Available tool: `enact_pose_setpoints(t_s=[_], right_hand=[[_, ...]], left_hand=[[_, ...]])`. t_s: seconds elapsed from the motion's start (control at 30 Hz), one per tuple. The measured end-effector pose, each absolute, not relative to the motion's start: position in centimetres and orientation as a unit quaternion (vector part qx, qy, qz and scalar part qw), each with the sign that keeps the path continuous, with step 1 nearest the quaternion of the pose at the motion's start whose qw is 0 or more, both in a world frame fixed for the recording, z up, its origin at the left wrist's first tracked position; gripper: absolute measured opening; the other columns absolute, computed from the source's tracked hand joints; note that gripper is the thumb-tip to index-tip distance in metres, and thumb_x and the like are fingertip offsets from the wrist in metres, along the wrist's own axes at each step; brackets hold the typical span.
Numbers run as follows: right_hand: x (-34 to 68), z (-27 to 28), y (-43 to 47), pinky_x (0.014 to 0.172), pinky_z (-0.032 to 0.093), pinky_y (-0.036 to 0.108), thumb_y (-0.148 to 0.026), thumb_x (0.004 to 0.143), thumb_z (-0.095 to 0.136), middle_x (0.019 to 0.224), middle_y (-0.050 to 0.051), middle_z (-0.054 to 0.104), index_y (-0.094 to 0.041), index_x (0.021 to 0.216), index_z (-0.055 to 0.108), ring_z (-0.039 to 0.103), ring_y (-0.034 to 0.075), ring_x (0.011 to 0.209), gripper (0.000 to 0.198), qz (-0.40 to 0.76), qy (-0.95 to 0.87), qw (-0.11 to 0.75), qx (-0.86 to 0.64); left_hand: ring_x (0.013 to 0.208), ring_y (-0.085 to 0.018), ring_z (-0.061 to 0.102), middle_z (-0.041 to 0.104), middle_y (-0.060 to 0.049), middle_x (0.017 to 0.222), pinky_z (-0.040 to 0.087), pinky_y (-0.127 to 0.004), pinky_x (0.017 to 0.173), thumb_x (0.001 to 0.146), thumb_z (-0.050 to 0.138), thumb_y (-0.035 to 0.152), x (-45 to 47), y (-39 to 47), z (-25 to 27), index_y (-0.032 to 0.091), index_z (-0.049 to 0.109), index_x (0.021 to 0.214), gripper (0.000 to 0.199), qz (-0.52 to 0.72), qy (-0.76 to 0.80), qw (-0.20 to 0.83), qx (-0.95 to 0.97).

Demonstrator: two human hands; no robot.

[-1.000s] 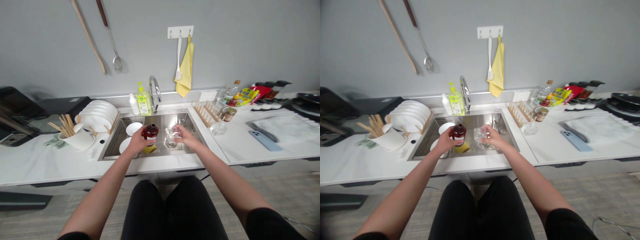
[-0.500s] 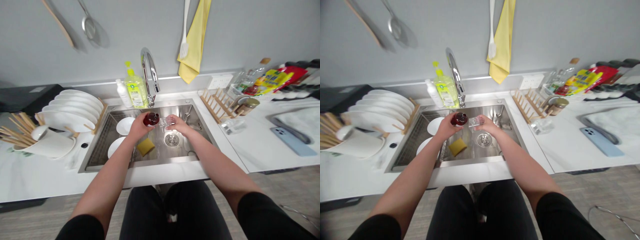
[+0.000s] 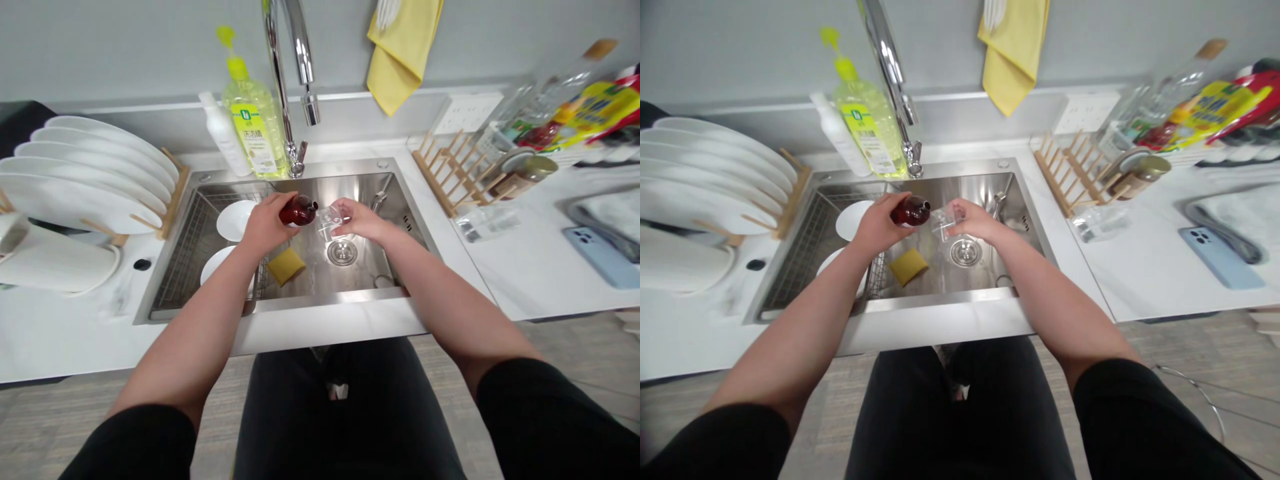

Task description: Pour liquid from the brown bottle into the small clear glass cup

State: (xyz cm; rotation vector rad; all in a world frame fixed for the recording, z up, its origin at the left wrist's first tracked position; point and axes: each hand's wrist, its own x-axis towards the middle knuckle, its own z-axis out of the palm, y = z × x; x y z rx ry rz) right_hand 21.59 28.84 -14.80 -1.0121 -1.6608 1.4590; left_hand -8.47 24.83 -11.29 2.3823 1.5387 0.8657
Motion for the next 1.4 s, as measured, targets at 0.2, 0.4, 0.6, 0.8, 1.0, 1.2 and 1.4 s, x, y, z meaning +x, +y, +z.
enact_pose_setpoints(t_s=[0.2, 0.4, 0.6, 0.8, 1.0, 1.2, 1.4], right_hand=[[21.4, -15.4, 29.1, 0.103, 0.062, 0.048, -0.029, 0.050, 0.105, 0.102, 0.000, 0.075, -0.027, 0.104, 0.069, 0.073, 0.029, 0.102, 0.065, 0.545, -0.656, 0.335, -0.400], [21.4, -15.1, 28.9, 0.097, 0.062, 0.045, -0.030, 0.051, 0.106, 0.102, 0.001, 0.076, -0.026, 0.108, 0.069, 0.073, 0.029, 0.101, 0.068, 0.539, -0.667, 0.332, -0.393], [21.4, -15.0, 28.9, 0.096, 0.062, 0.045, -0.031, 0.050, 0.107, 0.098, 0.000, 0.076, -0.026, 0.106, 0.069, 0.072, 0.027, 0.099, 0.067, 0.544, -0.663, 0.338, -0.388], [21.2, -14.8, 28.8, 0.098, 0.064, 0.049, -0.031, 0.050, 0.107, 0.099, 0.001, 0.075, -0.027, 0.103, 0.067, 0.072, 0.028, 0.101, 0.066, 0.551, -0.654, 0.341, -0.390], [21.2, -14.4, 28.6, 0.105, 0.063, 0.053, -0.028, 0.053, 0.106, 0.102, 0.003, 0.076, -0.027, 0.103, 0.068, 0.073, 0.031, 0.105, 0.063, 0.542, -0.663, 0.331, -0.396], [21.2, -14.5, 28.6, 0.106, 0.063, 0.053, -0.032, 0.053, 0.107, 0.103, 0.003, 0.077, -0.027, 0.105, 0.068, 0.074, 0.030, 0.105, 0.064, 0.532, -0.673, 0.321, -0.400], [21.2, -14.6, 28.7, 0.105, 0.064, 0.054, -0.034, 0.053, 0.107, 0.102, 0.003, 0.079, -0.027, 0.102, 0.069, 0.075, 0.031, 0.104, 0.063, 0.529, -0.677, 0.320, -0.400]], left_hand=[[0.133, -0.036, 0.072, 0.074, -0.013, 0.148, 0.055, -0.050, 0.120, 0.079, 0.086, 0.030, -8.0, 24.9, -11.3, 0.023, 0.066, 0.159, 0.083, 0.277, 0.507, 0.078, 0.813], [0.134, -0.038, 0.070, 0.072, -0.013, 0.151, 0.054, -0.054, 0.120, 0.079, 0.085, 0.030, -7.9, 24.8, -11.2, 0.025, 0.065, 0.161, 0.085, 0.264, 0.508, 0.057, 0.818], [0.138, -0.040, 0.067, 0.068, -0.014, 0.155, 0.050, -0.058, 0.122, 0.082, 0.083, 0.031, -8.1, 25.1, -11.4, 0.027, 0.062, 0.164, 0.085, 0.254, 0.516, 0.047, 0.817], [0.140, -0.040, 0.064, 0.067, -0.013, 0.156, 0.048, -0.058, 0.122, 0.084, 0.082, 0.029, -8.1, 25.0, -11.3, 0.030, 0.061, 0.165, 0.084, 0.245, 0.529, 0.026, 0.812], [0.144, -0.042, 0.060, 0.065, -0.012, 0.159, 0.045, -0.060, 0.123, 0.086, 0.081, 0.025, -7.9, 24.8, -11.2, 0.033, 0.059, 0.168, 0.085, 0.225, 0.539, 0.002, 0.811], [0.143, -0.041, 0.060, 0.066, -0.010, 0.158, 0.044, -0.058, 0.123, 0.086, 0.082, 0.025, -7.8, 24.6, -11.2, 0.035, 0.063, 0.165, 0.082, 0.228, 0.540, -0.005, 0.810], [0.147, -0.043, 0.057, 0.066, -0.010, 0.160, 0.040, -0.063, 0.127, 0.083, 0.082, 0.024, -7.7, 24.5, -11.2, 0.038, 0.063, 0.166, 0.086, 0.243, 0.536, 0.000, 0.808]])
